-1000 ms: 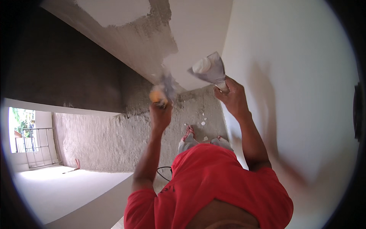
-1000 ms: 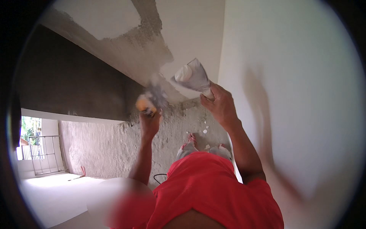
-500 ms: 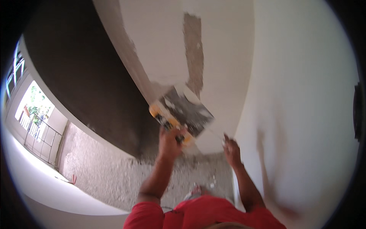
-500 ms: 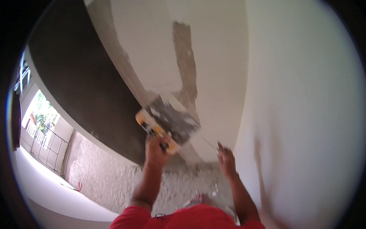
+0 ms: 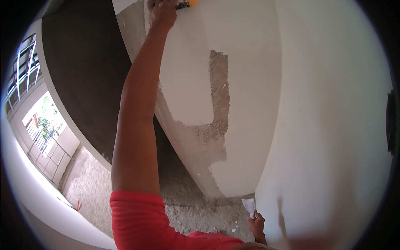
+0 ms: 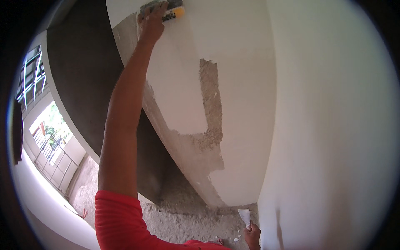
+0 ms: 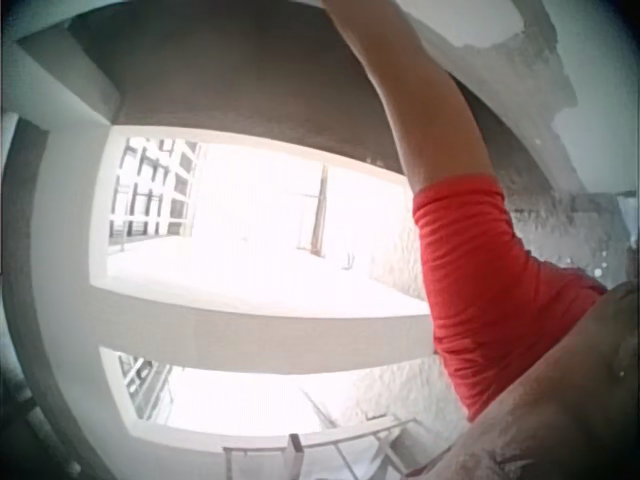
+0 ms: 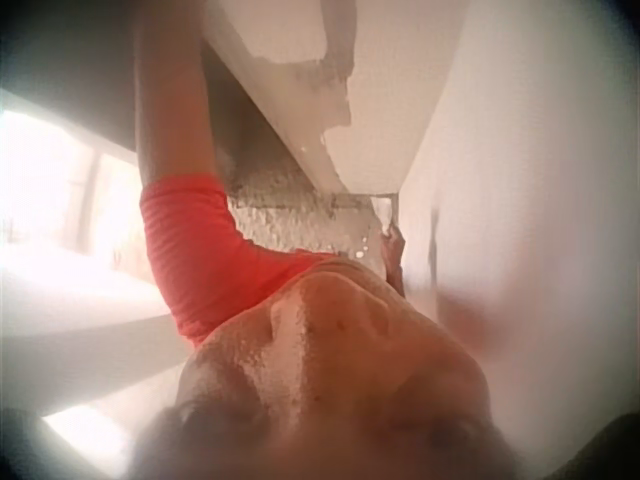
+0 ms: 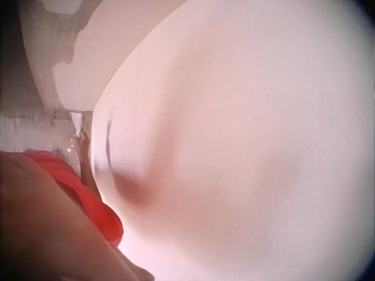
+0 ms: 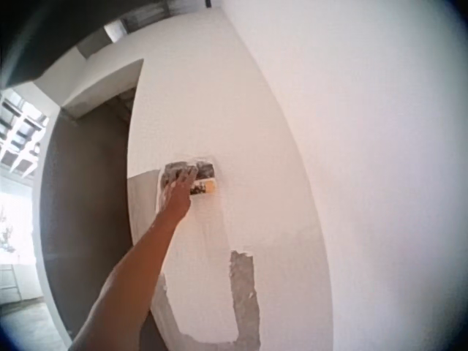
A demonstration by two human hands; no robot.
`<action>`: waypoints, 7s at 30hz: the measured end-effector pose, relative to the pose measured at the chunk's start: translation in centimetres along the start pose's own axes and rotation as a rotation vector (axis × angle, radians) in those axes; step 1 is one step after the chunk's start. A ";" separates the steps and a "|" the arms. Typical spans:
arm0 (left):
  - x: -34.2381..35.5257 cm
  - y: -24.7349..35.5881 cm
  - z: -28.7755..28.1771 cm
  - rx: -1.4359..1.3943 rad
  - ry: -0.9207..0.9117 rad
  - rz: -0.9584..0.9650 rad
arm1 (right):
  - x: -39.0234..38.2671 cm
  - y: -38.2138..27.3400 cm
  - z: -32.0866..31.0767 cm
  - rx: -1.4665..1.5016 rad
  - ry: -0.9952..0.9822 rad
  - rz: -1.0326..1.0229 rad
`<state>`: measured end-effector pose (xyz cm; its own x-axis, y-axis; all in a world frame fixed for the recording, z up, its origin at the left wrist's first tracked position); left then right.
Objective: The person applies plaster to a wall using a trowel and a hawk. They repeatedly scoop plaster from the hawk and spread it onto the wall surface, smoothing it with the trowel.
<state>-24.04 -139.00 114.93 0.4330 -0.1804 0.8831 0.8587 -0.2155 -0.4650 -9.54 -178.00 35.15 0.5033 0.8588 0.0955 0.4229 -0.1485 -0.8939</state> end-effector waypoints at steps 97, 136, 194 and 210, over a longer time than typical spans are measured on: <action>-9.5 0.3 3.8 -0.136 -0.093 0.056 | 3.9 -3.0 -6.3 -0.030 -0.095 0.325; -4.7 1.7 -0.3 -0.028 -0.059 -0.014 | 3.9 0.4 -4.3 -0.020 -0.108 0.216; -22.5 6.0 0.9 0.057 -0.424 -0.177 | 1.8 -0.7 -7.8 -0.072 -0.191 0.318; -8.8 5.1 -2.2 -0.117 -0.015 -0.064 | 1.2 -0.4 -7.1 -0.083 -0.144 0.206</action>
<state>-24.11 -140.60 104.63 0.3833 -0.1481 0.9117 0.8473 -0.3365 -0.4109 -3.80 -180.37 38.74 0.4752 0.8664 -0.1535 0.3859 -0.3620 -0.8485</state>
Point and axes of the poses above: each hand's wrist, its own x-axis towards the middle knuckle, its own z-axis out of the palm, y = z × x, the point moved 4 cm from there along x, towards the middle knuckle, and after that the axes turned 3 degrees about -x, right-handed, at the moved point
